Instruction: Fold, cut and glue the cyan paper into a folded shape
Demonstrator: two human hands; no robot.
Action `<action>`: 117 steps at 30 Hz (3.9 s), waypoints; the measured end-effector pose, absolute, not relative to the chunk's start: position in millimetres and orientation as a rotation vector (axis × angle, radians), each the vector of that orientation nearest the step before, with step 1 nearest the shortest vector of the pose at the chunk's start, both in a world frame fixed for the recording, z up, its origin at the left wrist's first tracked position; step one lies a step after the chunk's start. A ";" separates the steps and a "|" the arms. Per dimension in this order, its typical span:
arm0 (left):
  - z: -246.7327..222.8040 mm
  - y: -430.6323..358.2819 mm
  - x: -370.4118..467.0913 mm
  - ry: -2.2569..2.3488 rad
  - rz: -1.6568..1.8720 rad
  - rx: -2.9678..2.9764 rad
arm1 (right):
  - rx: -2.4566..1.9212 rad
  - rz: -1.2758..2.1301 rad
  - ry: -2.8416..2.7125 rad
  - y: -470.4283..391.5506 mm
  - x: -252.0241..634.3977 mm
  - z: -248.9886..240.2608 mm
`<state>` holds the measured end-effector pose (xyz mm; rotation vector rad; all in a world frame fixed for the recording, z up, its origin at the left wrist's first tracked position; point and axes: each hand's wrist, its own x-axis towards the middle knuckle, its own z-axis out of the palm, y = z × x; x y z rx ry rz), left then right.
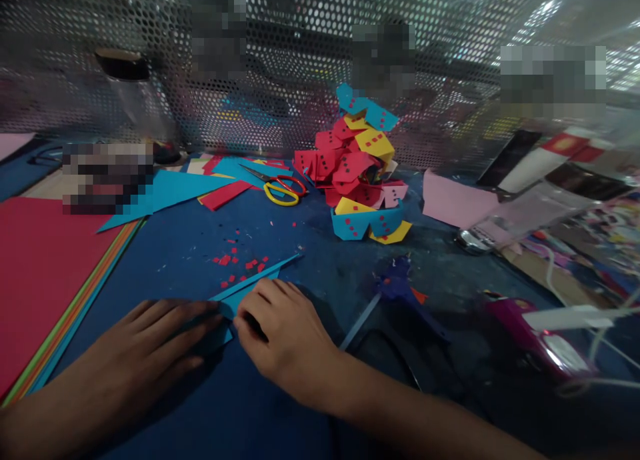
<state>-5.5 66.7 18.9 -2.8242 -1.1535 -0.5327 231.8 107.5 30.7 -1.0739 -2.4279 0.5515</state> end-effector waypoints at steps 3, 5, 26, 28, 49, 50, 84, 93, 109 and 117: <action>19.6 66.8 -5.2 -1.148 -0.560 -2.811 | -1.076 0.546 -2.425 108.1 231.7 30.8; 20.6 66.9 -5.2 -1.134 -0.568 -2.815 | -1.073 0.541 -2.413 108.2 231.9 30.0; 17.9 65.1 -4.4 -1.191 -0.498 -2.812 | -1.076 0.446 -2.427 107.5 231.9 30.1; 18.9 65.3 -3.4 -1.192 -0.519 -2.803 | -1.093 0.450 -2.424 107.4 231.4 30.2; 19.5 65.6 -2.3 -1.167 -0.560 -2.805 | -1.119 0.453 -2.432 108.0 230.8 29.4; 19.3 65.4 -2.3 -1.166 -0.553 -2.803 | -1.122 0.453 -2.434 107.9 230.6 29.1; 21.8 65.5 -0.9 -1.164 -0.566 -2.821 | -1.127 0.470 -2.428 107.4 230.1 29.2; 18.0 64.9 -4.2 -1.202 -0.442 -2.845 | -1.109 0.489 -2.433 106.7 229.8 30.2; 21.1 65.2 -1.3 -1.195 -0.485 -2.834 | -1.150 0.496 -2.453 107.4 230.4 29.2; 20.4 65.0 -1.5 -1.199 -0.465 -2.826 | -1.167 0.505 -2.449 108.2 229.6 28.5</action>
